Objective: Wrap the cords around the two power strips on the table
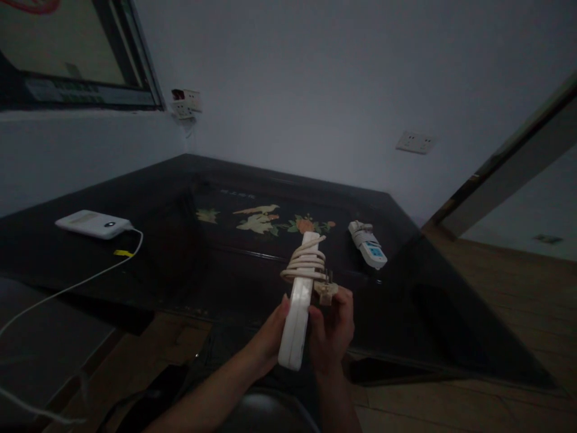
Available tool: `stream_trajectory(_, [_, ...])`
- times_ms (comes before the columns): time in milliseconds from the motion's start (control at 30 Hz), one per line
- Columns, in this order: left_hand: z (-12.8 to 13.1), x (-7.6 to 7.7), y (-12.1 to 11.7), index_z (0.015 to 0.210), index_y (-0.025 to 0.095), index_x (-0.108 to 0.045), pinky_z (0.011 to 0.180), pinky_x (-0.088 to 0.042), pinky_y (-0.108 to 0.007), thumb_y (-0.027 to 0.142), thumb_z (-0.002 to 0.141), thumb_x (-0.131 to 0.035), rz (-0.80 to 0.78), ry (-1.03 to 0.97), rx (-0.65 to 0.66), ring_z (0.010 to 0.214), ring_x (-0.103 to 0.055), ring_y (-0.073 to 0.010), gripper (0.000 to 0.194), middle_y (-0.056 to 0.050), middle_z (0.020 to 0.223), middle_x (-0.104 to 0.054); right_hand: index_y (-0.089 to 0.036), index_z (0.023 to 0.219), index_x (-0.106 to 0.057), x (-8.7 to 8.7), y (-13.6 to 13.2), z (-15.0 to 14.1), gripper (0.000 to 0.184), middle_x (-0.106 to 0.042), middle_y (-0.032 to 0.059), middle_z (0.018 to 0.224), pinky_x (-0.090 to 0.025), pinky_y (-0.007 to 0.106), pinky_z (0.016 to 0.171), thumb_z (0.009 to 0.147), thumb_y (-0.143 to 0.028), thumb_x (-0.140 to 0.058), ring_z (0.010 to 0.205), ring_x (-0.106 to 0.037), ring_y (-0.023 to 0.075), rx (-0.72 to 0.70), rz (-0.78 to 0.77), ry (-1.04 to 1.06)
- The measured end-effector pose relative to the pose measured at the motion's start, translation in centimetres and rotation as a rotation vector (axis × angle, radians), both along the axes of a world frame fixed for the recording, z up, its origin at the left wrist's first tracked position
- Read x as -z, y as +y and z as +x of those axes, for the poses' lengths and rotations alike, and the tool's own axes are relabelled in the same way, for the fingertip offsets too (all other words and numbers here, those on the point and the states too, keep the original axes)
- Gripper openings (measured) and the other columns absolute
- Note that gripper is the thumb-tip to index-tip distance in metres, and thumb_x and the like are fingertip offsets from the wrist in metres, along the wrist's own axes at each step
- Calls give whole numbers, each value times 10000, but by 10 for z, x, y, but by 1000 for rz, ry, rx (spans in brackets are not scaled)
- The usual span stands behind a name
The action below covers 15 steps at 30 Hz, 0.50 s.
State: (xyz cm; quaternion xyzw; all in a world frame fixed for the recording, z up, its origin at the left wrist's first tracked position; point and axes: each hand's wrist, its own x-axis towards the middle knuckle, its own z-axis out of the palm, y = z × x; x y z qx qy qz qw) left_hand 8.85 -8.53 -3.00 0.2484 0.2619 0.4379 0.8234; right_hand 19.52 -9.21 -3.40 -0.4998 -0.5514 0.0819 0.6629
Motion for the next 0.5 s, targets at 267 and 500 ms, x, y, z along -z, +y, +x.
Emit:
stream_trajectory(267, [1,-1,-3,694,137,-608,374,-312,-197,690,660,-612,-14,37,-61,379,-456,-91,554,22,458,-535,-210,904,-534,-3,-1,-2,128,-534,28,908,-430,314,757,839,-321,-544,857,-531,183,-74,-91,30])
stream_trajectory(500, [-3,4,5,805,132,-579,302,-234,-175,661,776,-501,95,-380,111,283,-349,-71,536,40,399,-465,-209,858,-535,2,4,3,136,-531,17,835,-431,273,682,848,-344,-521,769,-527,161,-109,-92,44])
